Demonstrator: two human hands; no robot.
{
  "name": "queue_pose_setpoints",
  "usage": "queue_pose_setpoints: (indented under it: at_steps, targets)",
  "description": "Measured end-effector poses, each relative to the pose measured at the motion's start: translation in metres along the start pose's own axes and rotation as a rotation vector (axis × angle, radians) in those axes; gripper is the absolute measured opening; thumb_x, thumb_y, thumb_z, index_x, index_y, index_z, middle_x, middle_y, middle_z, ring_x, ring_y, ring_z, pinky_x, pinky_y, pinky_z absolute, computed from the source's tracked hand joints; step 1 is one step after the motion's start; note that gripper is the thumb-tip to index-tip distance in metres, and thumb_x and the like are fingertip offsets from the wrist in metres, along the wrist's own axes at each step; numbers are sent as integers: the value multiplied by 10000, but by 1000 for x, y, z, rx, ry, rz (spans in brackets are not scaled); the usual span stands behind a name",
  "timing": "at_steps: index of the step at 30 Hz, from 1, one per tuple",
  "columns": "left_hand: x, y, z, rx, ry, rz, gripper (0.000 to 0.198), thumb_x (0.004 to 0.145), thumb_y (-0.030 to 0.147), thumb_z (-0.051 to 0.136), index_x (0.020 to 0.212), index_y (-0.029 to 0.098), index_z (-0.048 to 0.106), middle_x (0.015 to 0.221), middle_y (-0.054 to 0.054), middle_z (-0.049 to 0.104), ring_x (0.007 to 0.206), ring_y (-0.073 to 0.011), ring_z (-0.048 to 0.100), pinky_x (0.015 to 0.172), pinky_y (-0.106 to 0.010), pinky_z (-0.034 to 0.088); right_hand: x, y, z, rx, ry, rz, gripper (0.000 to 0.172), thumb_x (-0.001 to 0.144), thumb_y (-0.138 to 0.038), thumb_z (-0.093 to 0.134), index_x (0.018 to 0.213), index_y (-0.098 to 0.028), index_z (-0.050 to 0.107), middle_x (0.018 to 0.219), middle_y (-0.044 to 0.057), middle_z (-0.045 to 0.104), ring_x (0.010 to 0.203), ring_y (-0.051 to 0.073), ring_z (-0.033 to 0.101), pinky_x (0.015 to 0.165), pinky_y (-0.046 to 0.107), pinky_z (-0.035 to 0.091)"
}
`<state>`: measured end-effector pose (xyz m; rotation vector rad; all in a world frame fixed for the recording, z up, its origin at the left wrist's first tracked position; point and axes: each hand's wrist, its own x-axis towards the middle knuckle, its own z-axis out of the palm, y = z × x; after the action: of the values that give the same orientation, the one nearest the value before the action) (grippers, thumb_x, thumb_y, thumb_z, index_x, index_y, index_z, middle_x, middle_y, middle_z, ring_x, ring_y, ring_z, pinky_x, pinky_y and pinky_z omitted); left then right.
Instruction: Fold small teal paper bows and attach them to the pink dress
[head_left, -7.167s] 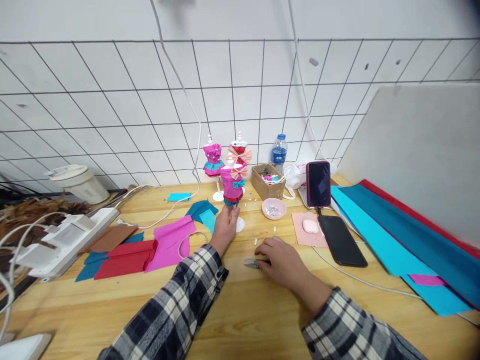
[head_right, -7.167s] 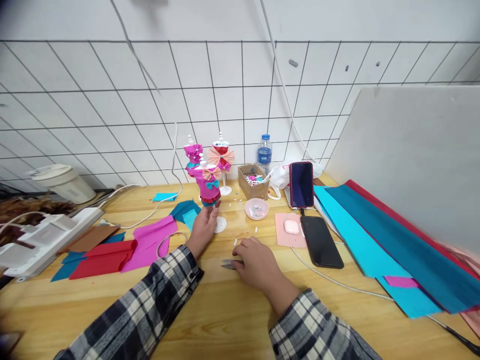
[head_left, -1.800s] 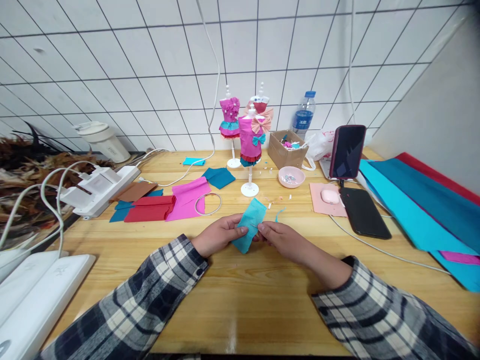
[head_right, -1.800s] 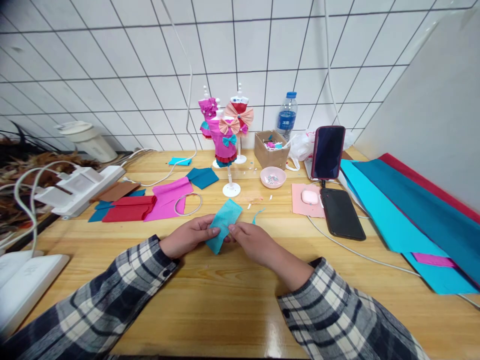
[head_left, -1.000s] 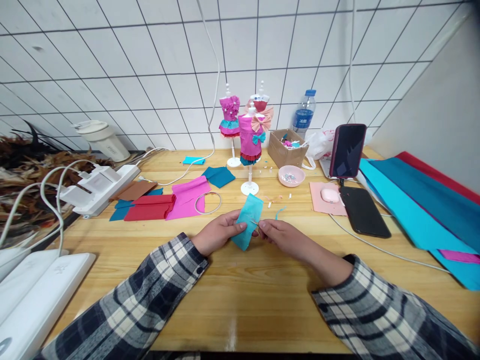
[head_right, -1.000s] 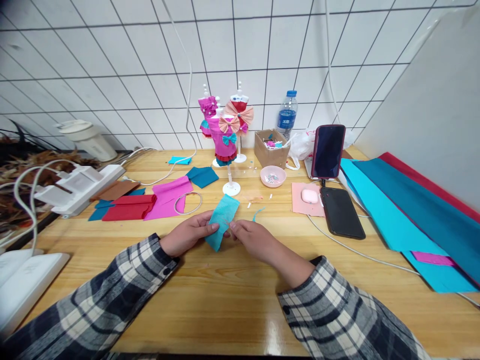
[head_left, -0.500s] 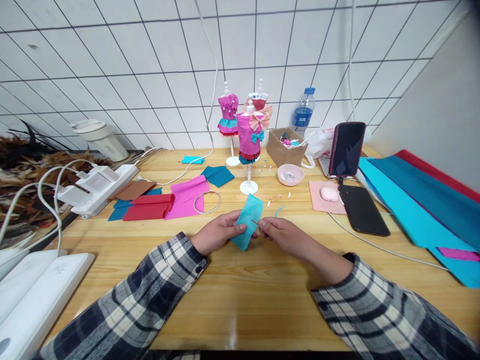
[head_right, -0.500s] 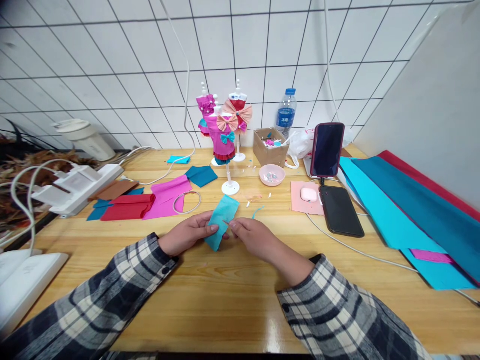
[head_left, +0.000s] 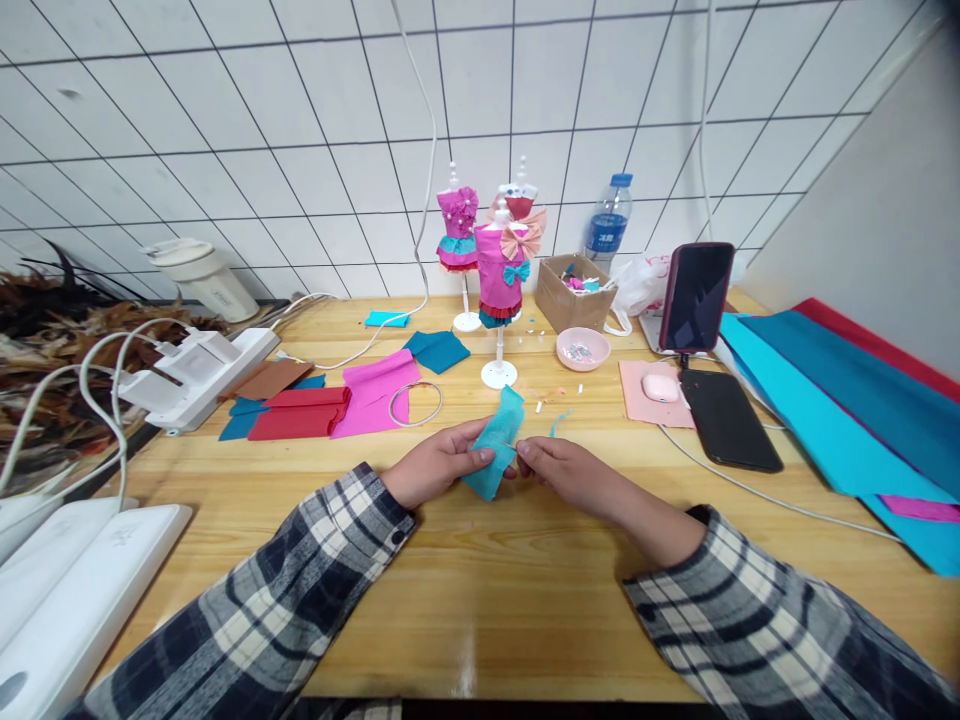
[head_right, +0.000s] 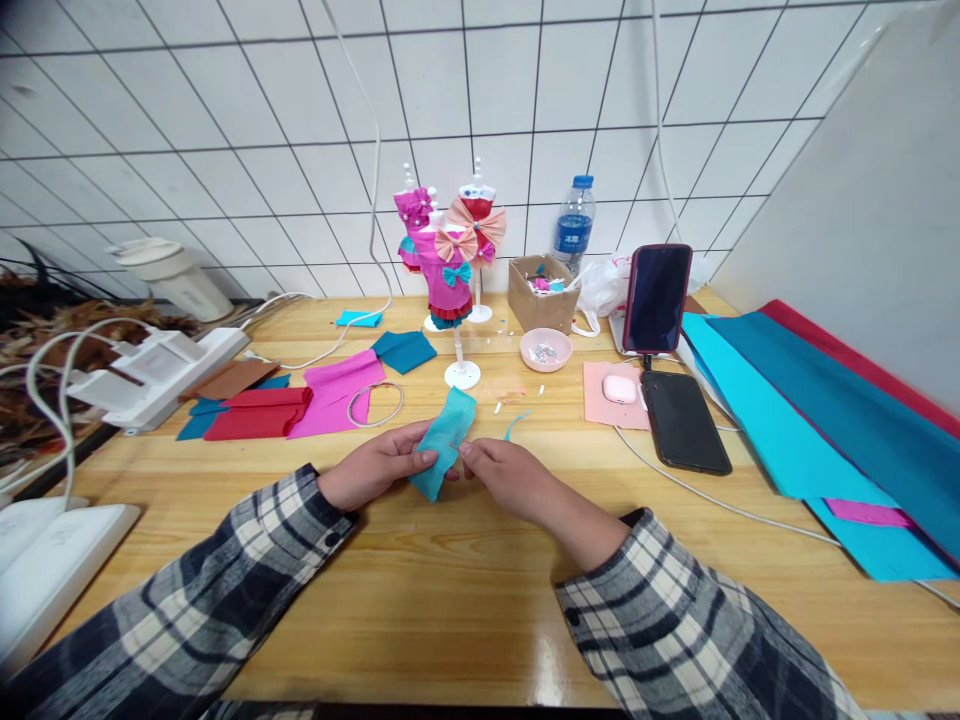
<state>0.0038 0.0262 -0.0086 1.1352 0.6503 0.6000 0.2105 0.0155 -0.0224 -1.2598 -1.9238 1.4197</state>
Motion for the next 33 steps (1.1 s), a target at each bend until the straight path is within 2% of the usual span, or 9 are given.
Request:
queue_pose_setpoints:
  at_steps: [7, 15, 20, 23, 26, 33]
  targets:
    - [1, -5, -3, 17, -41, -28, 407, 834, 314, 662, 1210, 170, 602, 1008, -84, 709, 883, -179, 662, 809, -288, 496, 1, -4, 3, 50, -5, -43, 432, 935, -485, 374, 816, -174, 650, 834, 40, 687, 809, 181, 604, 764, 292, 431]
    - [1, -7, -2, 19, -53, -36, 418, 818, 321, 679, 1206, 186, 600, 1020, -75, 706, 880, -190, 672, 809, -307, 504, 3, -5, 4, 112, -24, -60, 452, 919, -511, 397, 796, -168, 666, 807, 41, 705, 783, 185, 633, 766, 297, 457]
    - [-1, -2, -3, 195, -63, -11, 413, 833, 362, 650, 1197, 169, 611, 1022, -73, 688, 930, -193, 628, 827, -300, 483, 2, -9, 0, 73, -13, -44, 422, 910, -478, 425, 762, -162, 663, 801, 45, 700, 776, 180, 618, 759, 291, 444]
    - [-1, 1, -2, 293, -42, 37, 362, 882, 390, 574, 1154, 160, 640, 992, -66, 682, 893, -171, 607, 799, -272, 476, 2, -8, 0, 75, 7, -41, 424, 915, -474, 411, 761, -164, 657, 797, 38, 690, 734, 163, 587, 716, 282, 430]
    - [-1, 1, -1, 271, -17, 54, 338, 918, 394, 511, 1095, 150, 665, 929, -60, 691, 836, -152, 606, 769, -256, 472, 2, -7, 2, 122, 3, 17, 467, 913, -510, 386, 758, -161, 655, 763, 36, 675, 646, 145, 547, 627, 269, 412]
    - [0, 0, 1, 162, -21, 17, 331, 896, 394, 553, 1087, 144, 658, 951, -73, 702, 827, -160, 633, 757, -261, 480, 2, -8, 3, 137, 3, 26, 480, 904, -522, 396, 751, -149, 657, 719, 30, 643, 597, 123, 492, 561, 245, 366]
